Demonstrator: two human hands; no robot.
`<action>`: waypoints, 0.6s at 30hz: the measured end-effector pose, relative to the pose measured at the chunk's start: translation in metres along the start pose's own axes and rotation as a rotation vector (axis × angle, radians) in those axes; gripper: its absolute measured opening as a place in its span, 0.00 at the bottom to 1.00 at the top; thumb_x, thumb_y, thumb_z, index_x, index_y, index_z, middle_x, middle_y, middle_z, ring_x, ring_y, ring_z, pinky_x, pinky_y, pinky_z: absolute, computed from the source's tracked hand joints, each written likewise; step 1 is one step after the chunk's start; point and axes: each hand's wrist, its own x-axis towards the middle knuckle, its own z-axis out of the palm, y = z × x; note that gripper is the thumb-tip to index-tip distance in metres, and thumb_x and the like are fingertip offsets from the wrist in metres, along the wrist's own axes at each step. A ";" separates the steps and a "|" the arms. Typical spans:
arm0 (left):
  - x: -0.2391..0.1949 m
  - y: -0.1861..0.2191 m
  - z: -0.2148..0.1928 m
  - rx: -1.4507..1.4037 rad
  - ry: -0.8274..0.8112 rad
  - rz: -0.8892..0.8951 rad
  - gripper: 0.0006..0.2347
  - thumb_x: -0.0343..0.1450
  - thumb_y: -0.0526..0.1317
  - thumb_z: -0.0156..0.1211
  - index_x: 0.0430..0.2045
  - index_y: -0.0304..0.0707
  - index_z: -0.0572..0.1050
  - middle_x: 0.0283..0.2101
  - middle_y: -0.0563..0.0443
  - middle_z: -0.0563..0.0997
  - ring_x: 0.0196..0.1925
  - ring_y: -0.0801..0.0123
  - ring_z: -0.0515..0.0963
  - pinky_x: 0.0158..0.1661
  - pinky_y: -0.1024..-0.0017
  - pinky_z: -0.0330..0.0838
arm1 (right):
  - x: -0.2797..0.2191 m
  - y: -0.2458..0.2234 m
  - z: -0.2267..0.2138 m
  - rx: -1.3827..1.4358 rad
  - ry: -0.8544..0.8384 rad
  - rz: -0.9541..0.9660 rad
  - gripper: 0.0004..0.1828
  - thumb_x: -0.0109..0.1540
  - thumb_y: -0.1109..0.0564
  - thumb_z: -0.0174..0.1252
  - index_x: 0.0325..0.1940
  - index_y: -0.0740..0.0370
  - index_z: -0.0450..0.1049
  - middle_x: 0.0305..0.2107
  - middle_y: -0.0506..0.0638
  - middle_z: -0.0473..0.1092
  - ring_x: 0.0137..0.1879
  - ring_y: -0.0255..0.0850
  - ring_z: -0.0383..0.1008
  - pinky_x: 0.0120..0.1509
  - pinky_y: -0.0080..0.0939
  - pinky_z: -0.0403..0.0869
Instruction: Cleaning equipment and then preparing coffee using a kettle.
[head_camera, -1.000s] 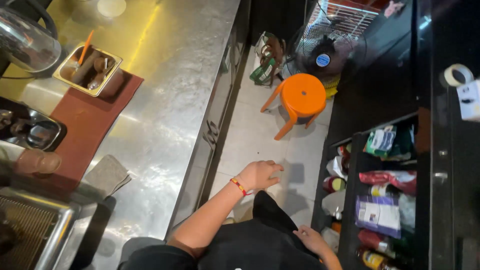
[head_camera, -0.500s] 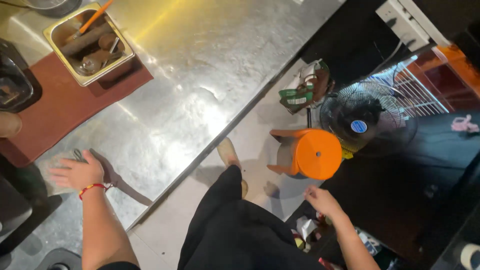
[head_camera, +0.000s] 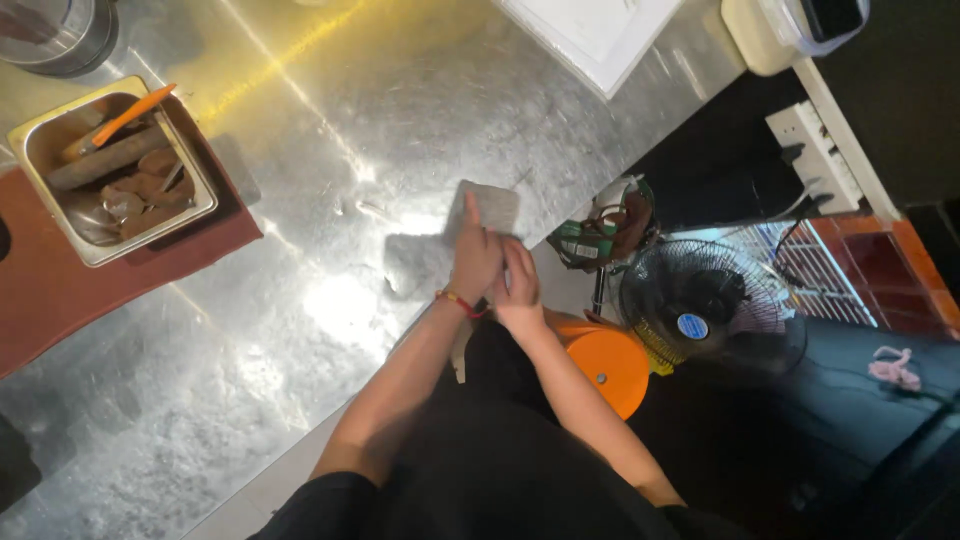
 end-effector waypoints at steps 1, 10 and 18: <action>0.020 0.009 0.005 -0.118 -0.001 -0.032 0.26 0.74 0.36 0.48 0.68 0.23 0.53 0.65 0.21 0.65 0.68 0.36 0.64 0.66 0.55 0.58 | 0.035 0.006 0.003 -0.025 -0.040 -0.071 0.27 0.60 0.61 0.60 0.63 0.68 0.67 0.60 0.65 0.63 0.67 0.62 0.63 0.70 0.54 0.64; -0.002 0.031 -0.123 -0.331 0.249 -0.220 0.10 0.77 0.31 0.52 0.51 0.30 0.74 0.46 0.46 0.84 0.48 0.70 0.82 0.51 0.75 0.74 | 0.092 0.096 -0.054 -0.289 -0.675 -0.475 0.34 0.64 0.57 0.52 0.76 0.58 0.59 0.74 0.56 0.55 0.80 0.53 0.50 0.82 0.56 0.49; -0.054 0.072 -0.126 -0.422 0.652 -0.364 0.11 0.79 0.31 0.49 0.56 0.29 0.68 0.43 0.45 0.81 0.48 0.72 0.78 0.56 0.75 0.71 | 0.142 0.025 0.024 -0.555 -0.435 -0.620 0.28 0.63 0.59 0.51 0.69 0.58 0.66 0.68 0.60 0.61 0.74 0.54 0.61 0.75 0.61 0.59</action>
